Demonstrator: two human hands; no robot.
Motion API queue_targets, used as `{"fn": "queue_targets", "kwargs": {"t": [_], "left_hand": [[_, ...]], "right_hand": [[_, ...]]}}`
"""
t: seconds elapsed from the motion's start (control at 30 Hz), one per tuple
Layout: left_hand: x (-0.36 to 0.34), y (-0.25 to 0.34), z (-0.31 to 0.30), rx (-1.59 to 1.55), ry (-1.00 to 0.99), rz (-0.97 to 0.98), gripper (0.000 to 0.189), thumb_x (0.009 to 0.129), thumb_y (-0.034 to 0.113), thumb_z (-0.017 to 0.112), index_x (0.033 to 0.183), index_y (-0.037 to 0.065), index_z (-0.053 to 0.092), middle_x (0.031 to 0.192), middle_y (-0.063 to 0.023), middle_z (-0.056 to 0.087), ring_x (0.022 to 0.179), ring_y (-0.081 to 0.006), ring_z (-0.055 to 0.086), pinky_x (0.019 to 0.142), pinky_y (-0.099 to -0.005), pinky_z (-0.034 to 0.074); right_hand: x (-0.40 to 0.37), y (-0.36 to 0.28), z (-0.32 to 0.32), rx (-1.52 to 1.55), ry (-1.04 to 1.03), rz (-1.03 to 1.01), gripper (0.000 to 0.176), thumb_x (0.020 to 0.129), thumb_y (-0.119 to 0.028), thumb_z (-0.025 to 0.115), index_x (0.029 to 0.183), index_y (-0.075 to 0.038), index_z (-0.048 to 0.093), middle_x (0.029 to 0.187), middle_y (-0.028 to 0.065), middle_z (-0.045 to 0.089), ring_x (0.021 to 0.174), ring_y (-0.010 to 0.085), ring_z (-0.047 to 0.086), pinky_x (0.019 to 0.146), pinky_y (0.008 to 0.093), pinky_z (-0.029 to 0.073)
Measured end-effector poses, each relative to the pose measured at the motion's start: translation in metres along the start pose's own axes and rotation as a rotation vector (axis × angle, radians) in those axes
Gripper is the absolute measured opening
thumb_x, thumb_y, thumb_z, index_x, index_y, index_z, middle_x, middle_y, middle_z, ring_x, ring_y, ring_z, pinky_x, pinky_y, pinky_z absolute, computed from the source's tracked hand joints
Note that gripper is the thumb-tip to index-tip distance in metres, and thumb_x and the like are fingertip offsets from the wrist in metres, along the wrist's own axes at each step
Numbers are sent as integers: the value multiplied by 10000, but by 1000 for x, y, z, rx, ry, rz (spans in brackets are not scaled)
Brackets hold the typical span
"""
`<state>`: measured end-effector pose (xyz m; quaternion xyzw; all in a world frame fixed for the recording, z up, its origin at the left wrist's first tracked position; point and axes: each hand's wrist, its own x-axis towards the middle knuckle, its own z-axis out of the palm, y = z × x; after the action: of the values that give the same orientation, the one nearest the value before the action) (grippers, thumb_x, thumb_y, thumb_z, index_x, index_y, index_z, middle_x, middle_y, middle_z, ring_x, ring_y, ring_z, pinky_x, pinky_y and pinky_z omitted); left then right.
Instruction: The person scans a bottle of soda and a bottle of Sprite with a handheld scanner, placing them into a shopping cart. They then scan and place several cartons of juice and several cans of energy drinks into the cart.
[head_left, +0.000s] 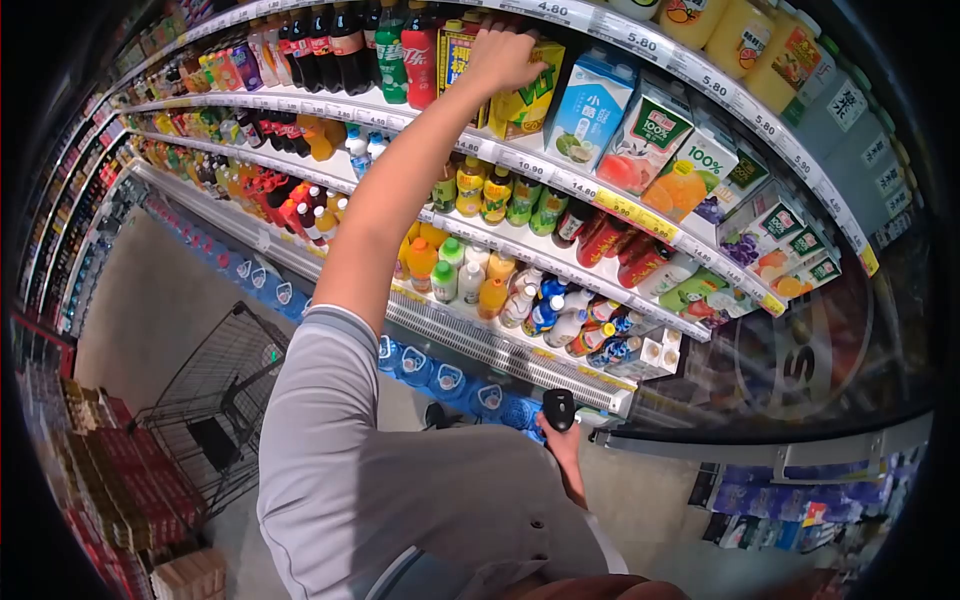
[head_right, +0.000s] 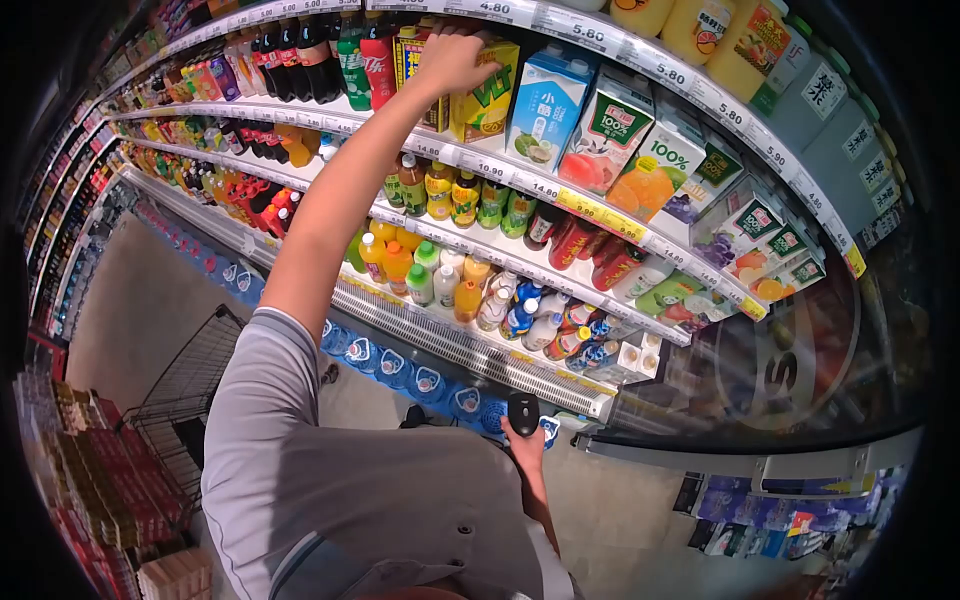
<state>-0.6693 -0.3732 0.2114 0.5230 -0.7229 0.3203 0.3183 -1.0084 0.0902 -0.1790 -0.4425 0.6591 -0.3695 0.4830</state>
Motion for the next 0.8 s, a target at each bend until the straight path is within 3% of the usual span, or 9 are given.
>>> {"fn": "queue_targets", "kwargs": {"t": [0.1, 0.13, 0.23, 0.37, 0.4, 0.53, 0.63, 0.67, 0.8], "left_hand": [[12, -13, 6, -274, -174, -101, 497, 813, 486, 748, 1241, 238, 700, 996, -125, 735, 954, -301, 690, 925, -439, 513], [13, -18, 13, -239, -78, -35, 494, 797, 481, 772, 1241, 276, 700, 959, -106, 736, 887, -281, 709, 834, -415, 550], [21, -33, 10, -424, -269, -32, 514, 782, 421, 817, 1261, 280, 695, 952, -108, 735, 904, -259, 710, 866, -393, 549], [38, -54, 19, -872, -447, 131, 631, 779, 274, 860, 1352, 142, 631, 1179, -132, 711, 1074, -254, 662, 945, -350, 511], [47, -57, 19, -802, -573, 153, 666, 782, 226, 852, 1378, 78, 594, 1277, -131, 670, 1170, -266, 620, 1002, -344, 476], [67, -61, 22, -827, -755, 185, 629, 799, 151, 820, 1378, 73, 586, 1329, -133, 643, 1235, -270, 581, 1050, -347, 444], [70, -61, 19, -827, -758, 190, 629, 795, 176, 828, 1364, 54, 589, 1327, -133, 643, 1235, -277, 581, 1041, -347, 447], [72, -65, 28, -781, -738, 255, 642, 801, 220, 823, 1386, 118, 580, 1308, -147, 663, 1195, -292, 617, 1033, -355, 449], [57, -52, -22, -626, -752, 215, 727, 783, 306, 835, 1436, 177, 543, 1289, -181, 669, 1166, -325, 642, 1014, -379, 483]], "right_hand": [[-6, -7, 13, -1, 42, 12, 162, 868, -178, 807, 881, -30, 742, 748, 16, 716, 622, 85, 634, 563, 260, 494], [-9, -10, 18, -22, 63, 15, 171, 867, -191, 810, 883, -33, 746, 750, 16, 719, 626, 86, 637, 567, 261, 498], [-16, -13, 31, -55, 103, 89, 197, 860, -220, 817, 897, -37, 755, 756, 15, 725, 648, 84, 644, 596, 266, 508], [-24, -16, 53, 7, 148, 87, 221, 850, -239, 825, 907, -35, 761, 759, 15, 726, 666, 88, 648, 626, 272, 513], [-27, -23, 57, 16, 157, 67, 223, 846, -235, 827, 912, -33, 761, 764, 16, 728, 670, 91, 648, 634, 273, 512], [-35, -25, 73, 51, 223, 71, 235, 833, -230, 839, 921, -26, 760, 778, 18, 727, 671, 94, 641, 635, 279, 506], [-36, -19, 77, 77, 272, 94, 233, 829, -222, 846, 922, -26, 760, 777, 19, 724, 673, 90, 638, 630, 275, 501], [-36, -17, 79, 80, 280, 119, 227, 829, -216, 847, 920, -25, 761, 774, 20, 721, 674, 88, 636, 625, 271, 497], [-40, -24, 85, 152, 283, 132, 194, 839, -174, 837, 878, -13, 736, 754, -7, 688, 680, 79, 600, 631, 275, 484]]}}
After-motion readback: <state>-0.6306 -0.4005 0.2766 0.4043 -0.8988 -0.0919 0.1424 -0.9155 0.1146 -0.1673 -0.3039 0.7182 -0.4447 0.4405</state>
